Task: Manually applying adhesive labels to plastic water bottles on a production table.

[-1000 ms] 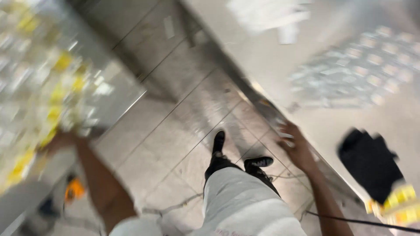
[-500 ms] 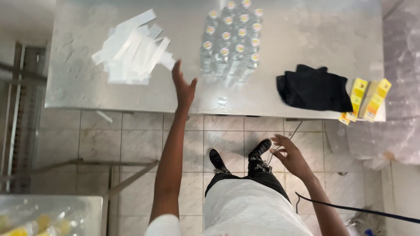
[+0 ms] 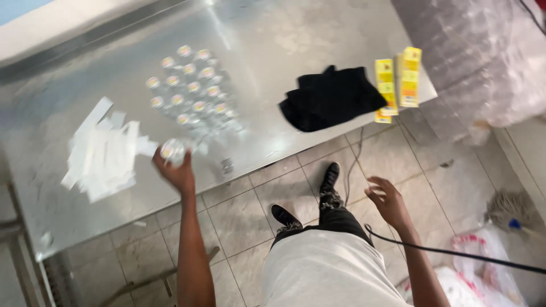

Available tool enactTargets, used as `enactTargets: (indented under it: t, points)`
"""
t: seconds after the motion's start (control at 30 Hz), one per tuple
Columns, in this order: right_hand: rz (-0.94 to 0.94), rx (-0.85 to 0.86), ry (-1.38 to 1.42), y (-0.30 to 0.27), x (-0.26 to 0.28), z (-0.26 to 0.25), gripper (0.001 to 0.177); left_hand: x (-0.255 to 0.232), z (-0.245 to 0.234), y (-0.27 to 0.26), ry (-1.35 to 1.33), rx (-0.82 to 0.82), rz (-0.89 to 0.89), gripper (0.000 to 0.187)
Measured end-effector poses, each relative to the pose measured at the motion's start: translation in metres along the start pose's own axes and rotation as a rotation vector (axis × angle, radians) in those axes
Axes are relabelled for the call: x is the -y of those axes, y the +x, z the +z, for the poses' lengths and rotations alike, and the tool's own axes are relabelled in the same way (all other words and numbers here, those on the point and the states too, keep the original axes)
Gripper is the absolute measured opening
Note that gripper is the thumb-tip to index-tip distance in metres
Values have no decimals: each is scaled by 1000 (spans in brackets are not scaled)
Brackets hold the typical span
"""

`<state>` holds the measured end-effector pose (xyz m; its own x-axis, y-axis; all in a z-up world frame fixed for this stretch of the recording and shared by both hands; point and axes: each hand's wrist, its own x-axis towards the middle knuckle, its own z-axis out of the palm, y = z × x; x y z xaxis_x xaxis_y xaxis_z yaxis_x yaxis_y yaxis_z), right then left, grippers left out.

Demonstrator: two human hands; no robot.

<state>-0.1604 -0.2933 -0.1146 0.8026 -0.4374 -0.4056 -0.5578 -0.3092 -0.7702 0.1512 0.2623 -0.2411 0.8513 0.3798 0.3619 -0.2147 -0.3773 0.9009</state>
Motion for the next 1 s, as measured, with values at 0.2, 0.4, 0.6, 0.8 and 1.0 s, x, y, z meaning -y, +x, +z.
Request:
enactTargets:
  t: [0.2,0.4,0.6,0.8,1.0]
  points:
    - [-297,-104,-290,116,-30,-40,43,-167,40,-60,131,62,-51,88]
    - [-657,-383,-613,255,-79,-51,30,-206,162,-87,58,268,-161,61]
    - [-677,-397,-784,289,-80,-44,60,-205,328,-97,-35,483,-529,73]
    - [-720,-433,-821,295,-111,-52,74,-174,453,-107,199,853,-524,72]
    - [-923,-469,-696,292,-109,-79,37,-167,515,-121,259,957,-551,79]
